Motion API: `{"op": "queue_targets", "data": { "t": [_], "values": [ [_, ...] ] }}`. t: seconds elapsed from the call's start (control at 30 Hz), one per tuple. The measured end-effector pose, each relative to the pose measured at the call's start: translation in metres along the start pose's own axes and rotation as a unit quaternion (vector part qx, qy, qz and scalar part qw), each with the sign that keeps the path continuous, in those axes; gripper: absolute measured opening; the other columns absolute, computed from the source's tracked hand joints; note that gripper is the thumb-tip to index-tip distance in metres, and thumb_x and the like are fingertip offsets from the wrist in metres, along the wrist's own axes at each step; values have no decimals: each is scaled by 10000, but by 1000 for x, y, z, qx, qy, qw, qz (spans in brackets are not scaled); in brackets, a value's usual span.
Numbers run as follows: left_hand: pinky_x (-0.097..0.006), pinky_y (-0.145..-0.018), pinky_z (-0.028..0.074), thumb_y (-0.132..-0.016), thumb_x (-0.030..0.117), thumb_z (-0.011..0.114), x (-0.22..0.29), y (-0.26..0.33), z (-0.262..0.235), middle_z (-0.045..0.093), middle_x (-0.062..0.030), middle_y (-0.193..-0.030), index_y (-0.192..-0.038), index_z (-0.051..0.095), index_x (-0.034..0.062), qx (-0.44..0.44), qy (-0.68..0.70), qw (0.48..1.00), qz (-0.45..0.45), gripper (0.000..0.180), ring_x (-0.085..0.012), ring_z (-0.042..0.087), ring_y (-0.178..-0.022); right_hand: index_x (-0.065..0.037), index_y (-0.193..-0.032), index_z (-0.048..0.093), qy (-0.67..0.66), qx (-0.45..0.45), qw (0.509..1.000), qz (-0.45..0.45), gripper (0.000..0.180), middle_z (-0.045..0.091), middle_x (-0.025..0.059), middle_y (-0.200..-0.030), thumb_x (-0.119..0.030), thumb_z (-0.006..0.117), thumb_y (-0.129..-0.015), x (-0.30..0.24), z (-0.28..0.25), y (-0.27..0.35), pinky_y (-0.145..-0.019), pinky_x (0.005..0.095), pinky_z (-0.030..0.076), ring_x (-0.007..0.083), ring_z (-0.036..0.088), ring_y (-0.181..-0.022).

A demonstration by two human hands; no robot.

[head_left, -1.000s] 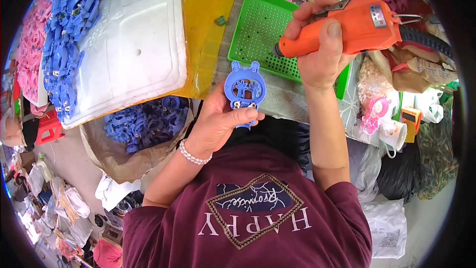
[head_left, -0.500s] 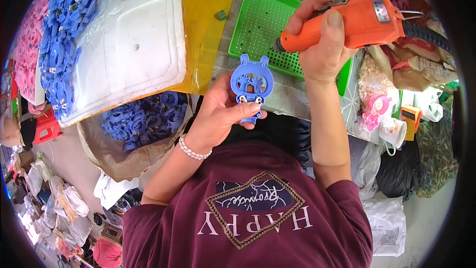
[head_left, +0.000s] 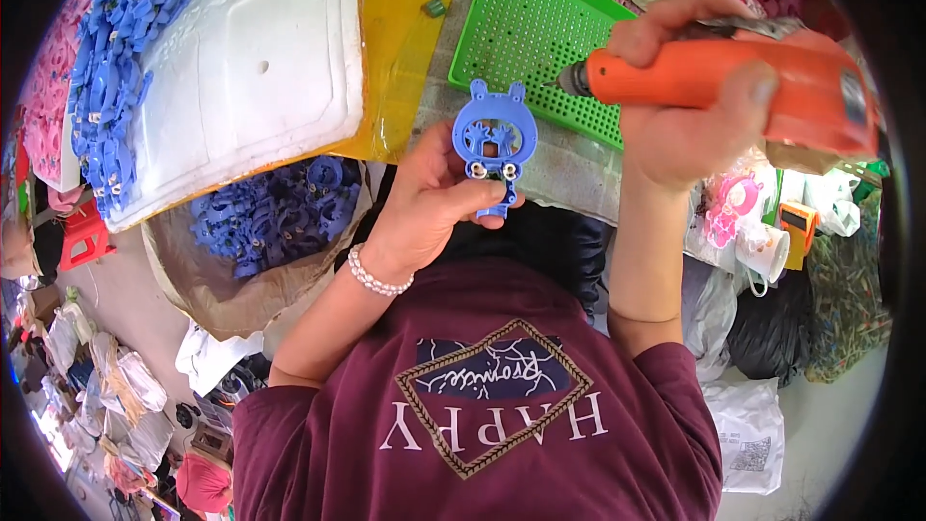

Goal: Assembling blue plastic toy frames by using an electric screwdriver to secure small components.

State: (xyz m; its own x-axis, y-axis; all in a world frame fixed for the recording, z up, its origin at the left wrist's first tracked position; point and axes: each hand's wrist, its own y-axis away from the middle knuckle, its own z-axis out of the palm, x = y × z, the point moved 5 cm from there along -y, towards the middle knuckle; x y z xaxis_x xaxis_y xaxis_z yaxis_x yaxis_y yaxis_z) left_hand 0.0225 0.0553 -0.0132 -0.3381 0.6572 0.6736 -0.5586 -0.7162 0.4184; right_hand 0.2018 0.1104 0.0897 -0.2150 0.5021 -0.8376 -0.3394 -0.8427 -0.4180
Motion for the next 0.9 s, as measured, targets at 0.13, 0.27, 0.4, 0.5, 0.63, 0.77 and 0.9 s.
{"op": "queue_targets", "data": {
  "t": [0.13,0.27,0.4,0.5,0.63,0.77,0.9],
  "values": [
    [-254,-572,541,-777,-11,596,1,-1,3,601,-87,-982,-1187,397,14,11,-8,1000,15,456,-181,652,-785,-81,-1154,498,-44,-16,999,-14,706,548,109,-911,-665,489,-757,-30,12,16,-599,355,362,184,478,-643],
    [-259,-569,546,-779,-11,592,1,-1,4,606,-94,-964,-1162,404,2,29,-4,999,18,427,-181,654,-771,-100,-1153,474,-15,-26,999,32,713,539,99,-906,-677,511,-736,-32,21,31,-611,351,368,181,487,-650],
    [-263,-569,548,-777,-14,591,0,-2,3,608,-97,-962,-1161,400,-3,23,-11,999,27,428,-183,656,-761,-126,-1152,442,22,-39,995,89,728,528,84,-899,-694,541,-707,-33,28,45,-627,345,377,178,501,-660],
    [-264,-568,549,-774,-20,592,-2,-3,4,611,-99,-966,-1165,395,-3,24,-6,999,26,438,-186,657,-764,-145,-1151,417,54,-44,989,127,744,519,73,-893,-706,563,-685,-34,30,53,-639,341,384,175,510,-668],
    [-264,-566,549,-773,-25,592,-3,-3,4,613,-108,-970,-1171,386,-9,22,-9,999,32,448,-190,659,-772,-170,-1150,385,90,-55,978,179,769,507,58,-887,-723,593,-657,-30,32,62,-655,335,392,171,524,-678],
    [-264,-566,549,-769,-35,592,-3,-2,5,612,-114,-971,-1172,385,-12,26,-7,999,36,453,-194,657,-774,-181,-1160,388,94,-58,978,178,737,503,52,-878,-695,605,-679,-25,32,66,-653,334,392,175,521,-687],
    [-259,-558,546,-764,-51,588,-6,-3,7,610,-115,-967,-1163,389,-12,44,-7,998,49,447,-195,655,-771,-178,-1161,389,95,-69,978,174,711,503,58,-864,-665,615,-694,-19,27,67,-649,334,397,173,520,-677]
  ]
}}
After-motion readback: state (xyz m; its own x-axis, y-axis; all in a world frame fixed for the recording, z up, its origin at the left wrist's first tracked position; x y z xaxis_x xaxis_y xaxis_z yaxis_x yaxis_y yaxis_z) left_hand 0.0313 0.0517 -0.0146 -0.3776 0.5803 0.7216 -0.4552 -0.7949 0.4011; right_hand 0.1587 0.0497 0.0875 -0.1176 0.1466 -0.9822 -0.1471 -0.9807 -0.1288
